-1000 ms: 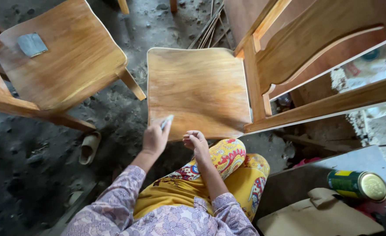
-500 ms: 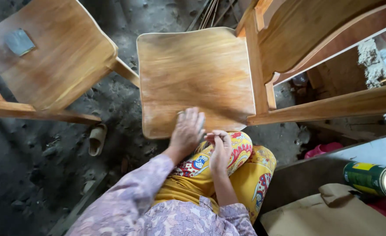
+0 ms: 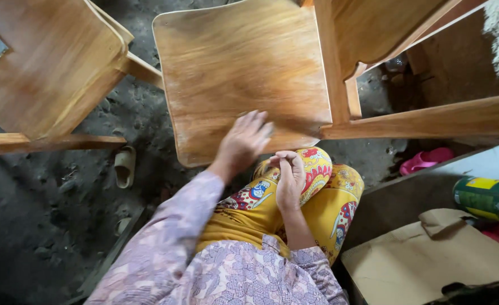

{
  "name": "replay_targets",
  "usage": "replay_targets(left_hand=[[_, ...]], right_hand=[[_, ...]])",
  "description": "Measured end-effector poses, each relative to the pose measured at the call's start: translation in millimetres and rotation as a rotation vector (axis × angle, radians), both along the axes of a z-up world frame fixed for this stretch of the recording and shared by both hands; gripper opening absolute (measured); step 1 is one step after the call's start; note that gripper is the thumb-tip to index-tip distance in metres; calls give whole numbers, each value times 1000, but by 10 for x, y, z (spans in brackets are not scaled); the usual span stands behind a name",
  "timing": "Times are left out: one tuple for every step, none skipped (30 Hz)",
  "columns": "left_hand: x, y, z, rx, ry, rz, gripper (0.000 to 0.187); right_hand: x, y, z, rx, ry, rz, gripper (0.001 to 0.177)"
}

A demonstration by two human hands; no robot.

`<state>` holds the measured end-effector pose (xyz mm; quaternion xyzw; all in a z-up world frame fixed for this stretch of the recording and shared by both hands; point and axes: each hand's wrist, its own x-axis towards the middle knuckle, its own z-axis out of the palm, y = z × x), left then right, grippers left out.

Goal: The person sits on the floor and sands the seat of a wooden chair using a sanding block held in their right hand. They move the block back and forth across the surface to smooth the wood.

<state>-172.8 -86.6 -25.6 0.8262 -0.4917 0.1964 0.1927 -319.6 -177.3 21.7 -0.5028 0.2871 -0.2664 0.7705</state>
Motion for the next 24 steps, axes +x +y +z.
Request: replay_targets(left_hand=[[29, 241, 81, -68, -5, -24, 40], [59, 481, 166, -135, -10, -48, 37], [-6, 729, 201, -128, -9, -47, 37], [-82, 981, 235, -31, 6, 41, 38], [-158, 1234, 272, 67, 21, 129, 39], [-200, 1279, 248, 74, 26, 127, 39], [-243, 1329, 227, 114, 43, 158, 43], [-292, 1372, 202, 151, 60, 189, 46], [-290, 1245, 190, 156, 66, 186, 46], [-258, 1104, 174, 151, 61, 190, 49], [-230, 971, 167, 146, 56, 193, 52], [-192, 687, 295, 143, 55, 190, 52], [-159, 415, 433, 257, 34, 149, 53], [-117, 142, 576, 368, 10, 114, 54], [-119, -73, 403, 361, 6, 117, 54], [-126, -295, 230, 219, 22, 69, 54], [-126, -514, 62, 78, 37, 20, 54], [-137, -680, 15, 67, 35, 25, 54], [-144, -846, -30, 126, 149, 15, 51], [-175, -998, -78, 187, 267, 6, 47], [-176, -988, -109, 178, 269, 11, 47], [-152, -971, -136, 122, 255, -27, 42], [-128, -960, -162, 66, 240, -64, 38], [-95, -747, -81, 64, 236, -54, 38]], right_hand=[[10, -6, -16, -14, -5, 14, 14], [21, -11, -31, -26, -10, 27, 14], [45, -14, -26, -19, -10, 27, 14], [57, -13, -23, -8, -24, 31, 14], [68, -11, -22, 2, -38, 35, 14], [70, -18, -37, 9, -32, 32, 14], [70, -20, -50, 7, -43, 39, 14], [66, -31, -61, 3, -54, 46, 13], [38, -29, -82, 7, -47, 44, 13], [39, -42, -101, -12, -42, 43, 13], [37, -45, -112, -32, -37, 42, 13], [28, -56, -113, -35, -38, 39, 13], [16, -57, -106, -57, -29, 32, 13], [21, -66, -97, -82, -24, 29, 13], [18, -46, -98, -88, -30, 31, 13], [9, -35, -99, -64, -1, 20, 13], [3, -17, -100, -39, 27, 8, 12], [9, -20, -101, -50, 24, 13, 12], [16, -22, -103, -54, 41, 2, 12], [-1, -12, -107, -55, 61, -8, 11], [-22, -17, -89, -63, 61, -1, 11], [-20, -20, -71, -77, 69, -5, 11], [-19, -27, -52, -91, 77, -9, 11], [-13, -17, -54, -91, 72, 2, 11]])
